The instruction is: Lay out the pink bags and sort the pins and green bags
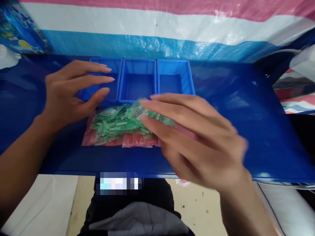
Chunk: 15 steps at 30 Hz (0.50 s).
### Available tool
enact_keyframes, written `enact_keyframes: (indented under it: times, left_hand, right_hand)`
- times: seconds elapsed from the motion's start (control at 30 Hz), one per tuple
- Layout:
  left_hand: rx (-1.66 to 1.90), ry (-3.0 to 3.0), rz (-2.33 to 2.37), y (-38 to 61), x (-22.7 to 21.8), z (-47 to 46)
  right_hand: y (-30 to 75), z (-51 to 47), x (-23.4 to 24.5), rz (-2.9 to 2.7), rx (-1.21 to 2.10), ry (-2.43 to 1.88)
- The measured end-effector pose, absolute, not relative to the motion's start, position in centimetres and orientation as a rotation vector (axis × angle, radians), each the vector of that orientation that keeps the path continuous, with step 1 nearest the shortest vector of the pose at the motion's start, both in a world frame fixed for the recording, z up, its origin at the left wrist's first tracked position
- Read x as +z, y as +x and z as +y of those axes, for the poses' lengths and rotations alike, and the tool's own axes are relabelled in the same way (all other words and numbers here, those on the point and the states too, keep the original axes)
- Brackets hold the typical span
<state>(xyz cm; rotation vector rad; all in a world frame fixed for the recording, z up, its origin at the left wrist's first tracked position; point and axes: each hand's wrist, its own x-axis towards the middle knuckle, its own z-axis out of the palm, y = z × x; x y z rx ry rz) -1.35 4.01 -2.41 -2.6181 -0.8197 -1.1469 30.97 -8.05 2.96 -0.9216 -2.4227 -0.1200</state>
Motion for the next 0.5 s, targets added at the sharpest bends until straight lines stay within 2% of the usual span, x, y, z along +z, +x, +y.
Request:
enact_keyframes:
  times: [0.17, 0.5]
  left_hand:
    - [-0.932, -2.793, -0.796, -1.9, -3.2, 4.4]
    - [-0.968, -2.871, -0.851, -1.3, -3.0, 3.3]
  right_hand:
    - [29.2, -5.5, 0.7, -2.719, -0.154, -0.821]
    - [29.1, -5.4, -1.0, -2.658, -0.350, -0.885]
